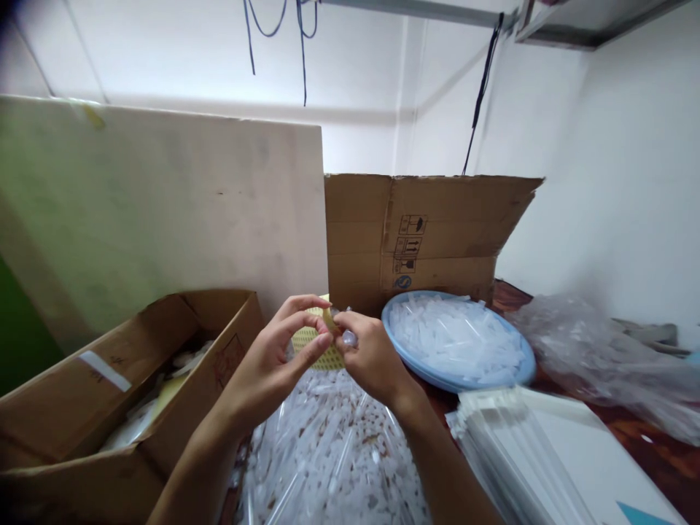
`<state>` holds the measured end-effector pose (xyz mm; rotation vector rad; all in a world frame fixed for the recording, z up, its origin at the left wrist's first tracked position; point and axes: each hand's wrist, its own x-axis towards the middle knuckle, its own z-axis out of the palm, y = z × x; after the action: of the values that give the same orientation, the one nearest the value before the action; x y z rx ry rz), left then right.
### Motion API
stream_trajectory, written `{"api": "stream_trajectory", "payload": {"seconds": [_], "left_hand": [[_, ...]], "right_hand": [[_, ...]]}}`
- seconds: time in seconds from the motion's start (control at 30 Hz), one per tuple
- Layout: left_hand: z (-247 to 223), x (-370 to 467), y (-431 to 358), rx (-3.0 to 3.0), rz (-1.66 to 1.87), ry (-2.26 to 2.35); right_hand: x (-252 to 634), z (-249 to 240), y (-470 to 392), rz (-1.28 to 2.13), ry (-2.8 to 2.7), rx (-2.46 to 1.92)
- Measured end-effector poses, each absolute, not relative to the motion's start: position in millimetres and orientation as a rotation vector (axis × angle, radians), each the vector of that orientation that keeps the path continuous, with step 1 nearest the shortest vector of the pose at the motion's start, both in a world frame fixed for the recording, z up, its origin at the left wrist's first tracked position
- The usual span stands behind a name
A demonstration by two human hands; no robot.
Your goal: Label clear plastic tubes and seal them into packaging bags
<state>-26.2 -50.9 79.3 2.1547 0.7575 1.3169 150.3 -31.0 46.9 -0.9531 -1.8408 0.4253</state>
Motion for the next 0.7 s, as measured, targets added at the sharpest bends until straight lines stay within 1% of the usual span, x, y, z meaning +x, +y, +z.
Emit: {"api": "stream_trajectory", "payload": {"seconds": [0.13,0.33,0.7], "left_hand": [[79,-20,-55,2.197,1.257,0.802],[73,-16,-49,2.218,1.261,0.804],[71,-14,-47,2.222,1.286,0.849]], "right_hand": [[150,45,-31,0.341,-1.884,-0.915],[153,43,-29,0.222,-1.954,-0.89],[155,42,-26,0.184,-1.989,-0.893]]}}
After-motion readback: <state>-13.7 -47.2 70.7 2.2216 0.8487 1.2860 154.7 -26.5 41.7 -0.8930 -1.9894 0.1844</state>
